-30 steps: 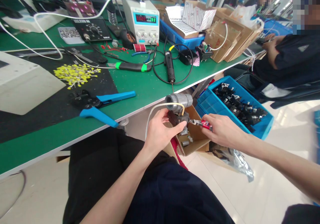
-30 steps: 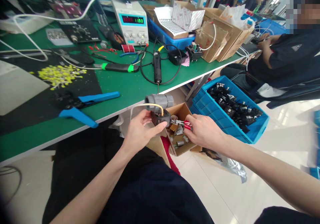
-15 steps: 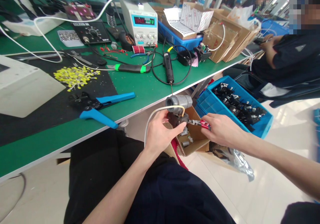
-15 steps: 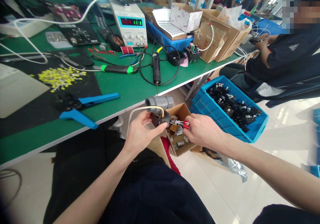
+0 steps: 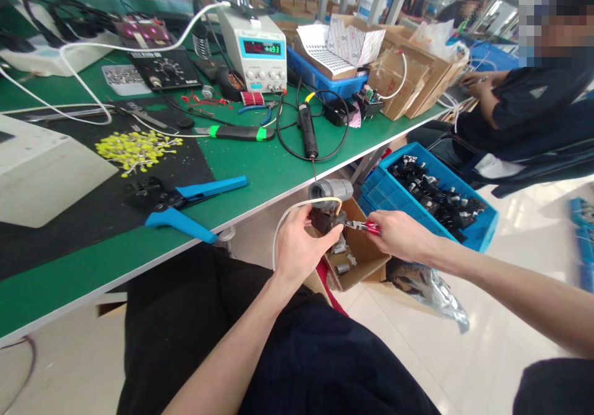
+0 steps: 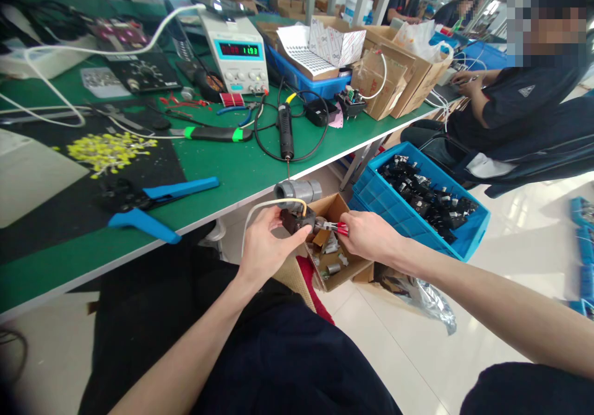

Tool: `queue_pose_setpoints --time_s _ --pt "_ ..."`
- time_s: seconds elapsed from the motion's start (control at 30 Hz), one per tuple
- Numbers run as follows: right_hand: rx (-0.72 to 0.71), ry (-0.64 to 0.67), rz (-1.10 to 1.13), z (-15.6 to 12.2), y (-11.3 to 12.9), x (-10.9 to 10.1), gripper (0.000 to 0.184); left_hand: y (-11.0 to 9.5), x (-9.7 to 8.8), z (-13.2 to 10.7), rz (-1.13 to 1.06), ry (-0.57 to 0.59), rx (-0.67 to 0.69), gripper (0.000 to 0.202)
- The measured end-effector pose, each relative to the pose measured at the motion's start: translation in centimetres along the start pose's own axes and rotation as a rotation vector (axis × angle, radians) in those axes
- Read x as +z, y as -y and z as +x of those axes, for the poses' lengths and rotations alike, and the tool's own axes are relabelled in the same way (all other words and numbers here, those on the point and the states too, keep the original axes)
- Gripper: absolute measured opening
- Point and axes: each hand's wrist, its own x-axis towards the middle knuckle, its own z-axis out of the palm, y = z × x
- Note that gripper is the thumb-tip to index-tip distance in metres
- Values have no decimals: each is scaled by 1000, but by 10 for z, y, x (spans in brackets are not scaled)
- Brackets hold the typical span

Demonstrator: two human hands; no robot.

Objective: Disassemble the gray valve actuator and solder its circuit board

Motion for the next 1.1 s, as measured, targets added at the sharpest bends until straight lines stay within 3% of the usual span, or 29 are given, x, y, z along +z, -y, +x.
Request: queue_pose_setpoints --time_s 0.23,0.47,0.63,0.77,0.93,1.1 --pt "55 -28 29 2 -2 9 14 -2 9 -5 176 -120 57 46" --pt "-2 -20 82 -9 -4 15 8 5 -5 0 32 89 66 44" --pt "-12 -7 91 -12 -6 20 9 12 -2 3 -61 174 38 42" --pt "34 -7 80 -7 -8 27 10 13 8 0 17 86 32 42" --pt "119 -27 48 2 -10 41 13 6 18 -7 363 -104 125 54" --pt "159 -38 39 -1 -9 47 21 7 17 -6 385 -26 121 46"
